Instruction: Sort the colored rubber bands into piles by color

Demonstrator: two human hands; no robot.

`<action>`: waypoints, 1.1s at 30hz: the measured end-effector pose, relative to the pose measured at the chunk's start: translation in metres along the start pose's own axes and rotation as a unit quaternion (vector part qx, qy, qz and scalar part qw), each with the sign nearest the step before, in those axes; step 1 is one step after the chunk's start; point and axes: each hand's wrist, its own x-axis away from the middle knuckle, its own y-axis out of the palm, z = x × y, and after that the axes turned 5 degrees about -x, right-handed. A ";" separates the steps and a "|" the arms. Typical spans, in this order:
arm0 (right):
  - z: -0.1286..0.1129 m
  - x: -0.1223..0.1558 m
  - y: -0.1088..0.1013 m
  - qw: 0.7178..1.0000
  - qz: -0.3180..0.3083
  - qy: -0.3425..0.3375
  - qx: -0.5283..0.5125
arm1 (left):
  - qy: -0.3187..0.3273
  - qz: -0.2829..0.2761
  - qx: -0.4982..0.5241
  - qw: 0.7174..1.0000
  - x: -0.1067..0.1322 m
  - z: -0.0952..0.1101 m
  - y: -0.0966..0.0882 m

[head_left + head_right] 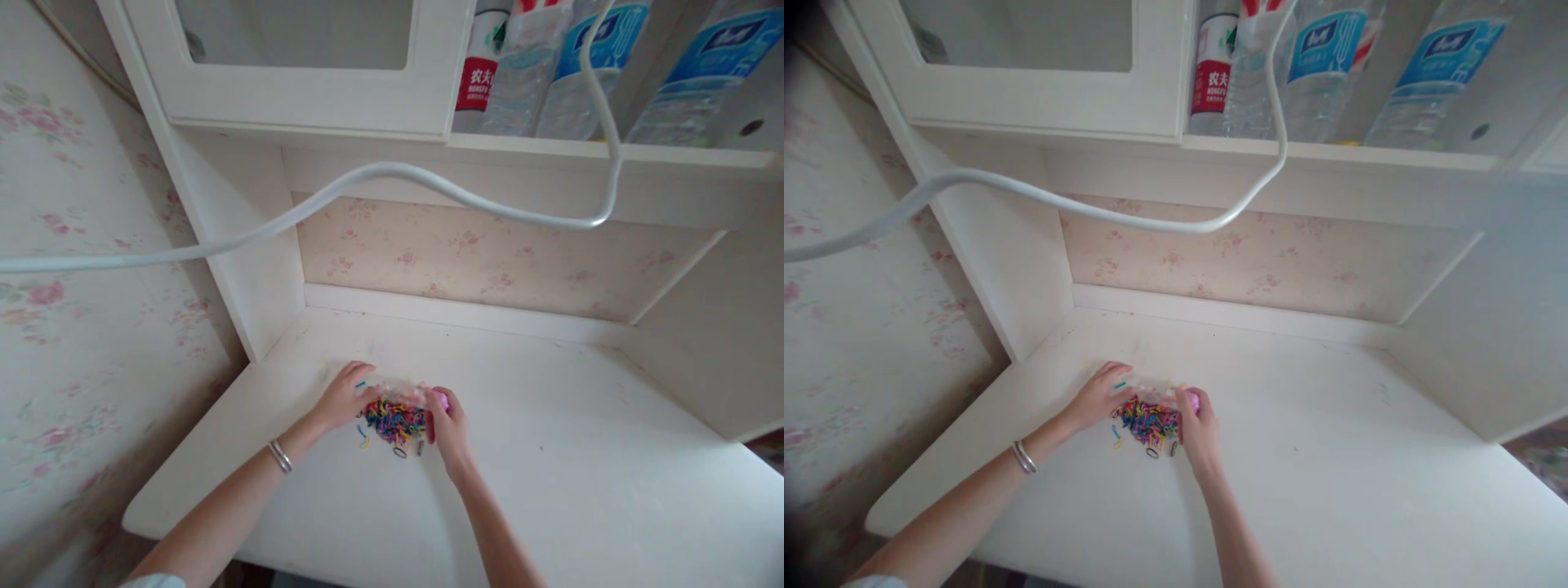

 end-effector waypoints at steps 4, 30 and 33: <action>0.014 -0.005 -0.043 0.996 0.049 0.016 -0.075 | -0.115 0.016 -0.052 0.992 -0.013 -0.062 -0.007; -0.002 -0.058 -0.111 0.984 0.145 -0.086 0.057 | 0.073 -0.052 -0.063 0.994 0.009 0.077 0.068; 0.000 -0.051 -0.115 0.983 0.154 -0.081 0.065 | 0.071 -0.046 -0.051 0.995 -0.009 0.087 0.074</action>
